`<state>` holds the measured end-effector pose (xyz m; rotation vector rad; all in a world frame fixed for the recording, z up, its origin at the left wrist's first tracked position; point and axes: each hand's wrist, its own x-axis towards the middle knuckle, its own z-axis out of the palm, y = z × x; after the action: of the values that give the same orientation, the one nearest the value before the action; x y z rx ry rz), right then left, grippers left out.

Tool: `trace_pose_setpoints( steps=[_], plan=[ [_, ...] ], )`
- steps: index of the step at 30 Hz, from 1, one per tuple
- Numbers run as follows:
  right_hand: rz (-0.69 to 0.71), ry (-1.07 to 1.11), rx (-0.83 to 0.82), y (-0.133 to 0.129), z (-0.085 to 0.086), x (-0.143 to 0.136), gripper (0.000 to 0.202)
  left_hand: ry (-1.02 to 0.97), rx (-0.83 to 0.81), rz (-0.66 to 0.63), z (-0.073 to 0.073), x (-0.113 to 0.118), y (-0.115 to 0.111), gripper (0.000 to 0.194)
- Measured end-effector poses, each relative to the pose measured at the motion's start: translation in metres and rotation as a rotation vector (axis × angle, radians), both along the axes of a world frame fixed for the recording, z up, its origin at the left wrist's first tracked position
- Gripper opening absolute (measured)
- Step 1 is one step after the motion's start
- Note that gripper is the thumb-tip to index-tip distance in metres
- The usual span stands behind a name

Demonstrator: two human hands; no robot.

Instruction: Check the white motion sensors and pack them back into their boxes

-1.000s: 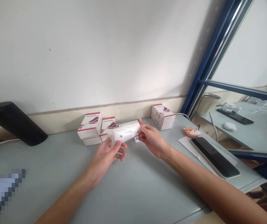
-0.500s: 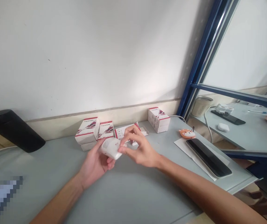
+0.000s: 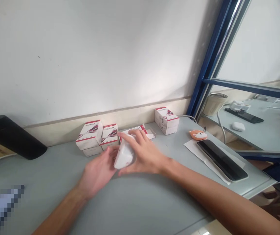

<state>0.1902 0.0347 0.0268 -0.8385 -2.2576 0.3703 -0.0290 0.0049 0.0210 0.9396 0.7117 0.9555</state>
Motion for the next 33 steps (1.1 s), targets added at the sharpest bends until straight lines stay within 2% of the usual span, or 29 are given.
trace_pose_setpoints(
  steps=[2,5,9,11,13,14,16,18,19,21,23,25,28,30,33],
  plan=[
    [-0.077,0.074,-0.096,0.004,0.005,0.005,0.124,0.032,0.032,0.041,0.012,0.005,-0.002,0.048],
    [-0.124,0.219,-0.216,0.009,0.008,0.010,0.113,0.035,0.056,0.124,0.026,0.011,-0.008,0.045],
    [-0.171,0.612,-0.484,0.020,0.014,0.016,0.103,0.084,0.136,0.276,0.033,0.017,-0.014,0.042],
    [-0.177,0.845,-0.641,0.026,0.019,0.022,0.100,0.261,0.299,0.316,0.032,0.022,-0.012,0.038],
    [-0.168,1.012,-0.724,0.031,0.027,0.028,0.094,0.580,0.539,0.348,0.031,0.030,-0.002,0.035],
    [-0.173,1.069,-0.721,0.033,0.030,0.032,0.091,0.774,0.671,0.370,0.030,0.035,0.006,0.036],
    [-0.240,1.116,-0.633,0.035,0.037,0.037,0.086,1.145,0.898,0.299,0.031,0.046,0.028,0.045],
    [-0.424,1.082,-0.427,0.035,0.039,0.040,0.084,1.396,0.988,0.206,0.035,0.057,0.056,0.058],
    [-0.529,1.030,-0.309,0.036,0.039,0.041,0.082,1.459,0.990,0.150,0.038,0.061,0.069,0.062],
    [-0.689,0.892,-0.105,0.037,0.037,0.043,0.080,1.491,0.912,-0.048,0.045,0.066,0.089,0.061],
    [-0.752,0.782,0.014,0.040,0.032,0.045,0.077,1.466,0.857,-0.050,0.050,0.068,0.096,0.059],
    [-0.781,0.739,0.059,0.043,0.027,0.046,0.076,1.437,0.891,0.140,0.049,0.065,0.089,0.061],
    [-0.773,0.752,0.032,0.044,0.022,0.043,0.075,1.393,1.004,0.454,0.037,0.056,0.061,0.068],
    [-0.675,0.722,-0.040,0.039,0.019,0.037,0.078,1.333,1.104,0.582,0.025,0.048,0.042,0.068],
    [-0.425,0.545,-0.109,0.025,0.016,0.025,0.069,1.289,1.237,0.713,0.007,0.037,0.022,0.066]
  ],
)
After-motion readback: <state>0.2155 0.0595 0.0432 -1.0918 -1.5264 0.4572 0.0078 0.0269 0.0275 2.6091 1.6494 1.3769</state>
